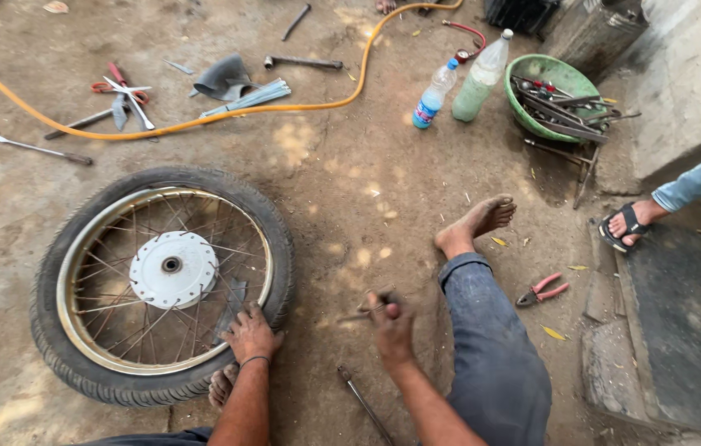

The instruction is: The person sits on the ground with a motorcycle wheel and pries the tire off the rim. They use a pry bar and hammer to work the tire bead loose around the rim, then pull the inner tube out from inside the tire and continue separating the tire from the wheel.

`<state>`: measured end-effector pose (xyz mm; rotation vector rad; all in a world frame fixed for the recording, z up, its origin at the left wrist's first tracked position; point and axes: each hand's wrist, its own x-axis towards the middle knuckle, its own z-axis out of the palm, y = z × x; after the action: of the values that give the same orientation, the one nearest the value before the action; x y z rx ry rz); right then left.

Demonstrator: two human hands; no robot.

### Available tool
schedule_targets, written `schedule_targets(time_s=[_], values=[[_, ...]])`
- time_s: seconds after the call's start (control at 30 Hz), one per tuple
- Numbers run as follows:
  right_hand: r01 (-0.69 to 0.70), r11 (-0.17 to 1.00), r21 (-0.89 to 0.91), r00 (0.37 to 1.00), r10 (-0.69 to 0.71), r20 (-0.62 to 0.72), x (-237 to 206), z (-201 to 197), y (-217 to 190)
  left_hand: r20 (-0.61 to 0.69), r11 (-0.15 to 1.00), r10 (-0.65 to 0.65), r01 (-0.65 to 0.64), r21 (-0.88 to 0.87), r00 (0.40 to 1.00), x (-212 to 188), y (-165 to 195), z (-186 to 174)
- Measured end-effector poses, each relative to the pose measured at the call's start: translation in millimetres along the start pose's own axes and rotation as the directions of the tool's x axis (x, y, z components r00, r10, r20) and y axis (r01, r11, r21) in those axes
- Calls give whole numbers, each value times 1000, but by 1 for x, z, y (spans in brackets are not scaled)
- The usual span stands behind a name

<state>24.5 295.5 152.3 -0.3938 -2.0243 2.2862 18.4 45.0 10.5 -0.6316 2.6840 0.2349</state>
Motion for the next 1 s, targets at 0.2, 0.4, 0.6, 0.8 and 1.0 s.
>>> schedule_targets(time_s=[0.2,0.4,0.6,0.8,1.0], values=[[308,639,-705,951,-187,245,-1,-19,32,8,994,-95,95,-48,995,7,21,-2],[64,480,-875,984,114,135,1,-50,-23,39,971,-124,129,-202,992,24,68,-23],[-44,442,-896,969,239,70,14,-74,-9,-23,945,-71,60,-320,997,26,59,-8],[10,853,-522,997,30,68,24,-71,2,-262,933,-14,-81,-350,965,10,44,12],[46,973,-225,977,3,213,36,-48,45,-182,921,10,-80,-382,983,4,32,-7]])
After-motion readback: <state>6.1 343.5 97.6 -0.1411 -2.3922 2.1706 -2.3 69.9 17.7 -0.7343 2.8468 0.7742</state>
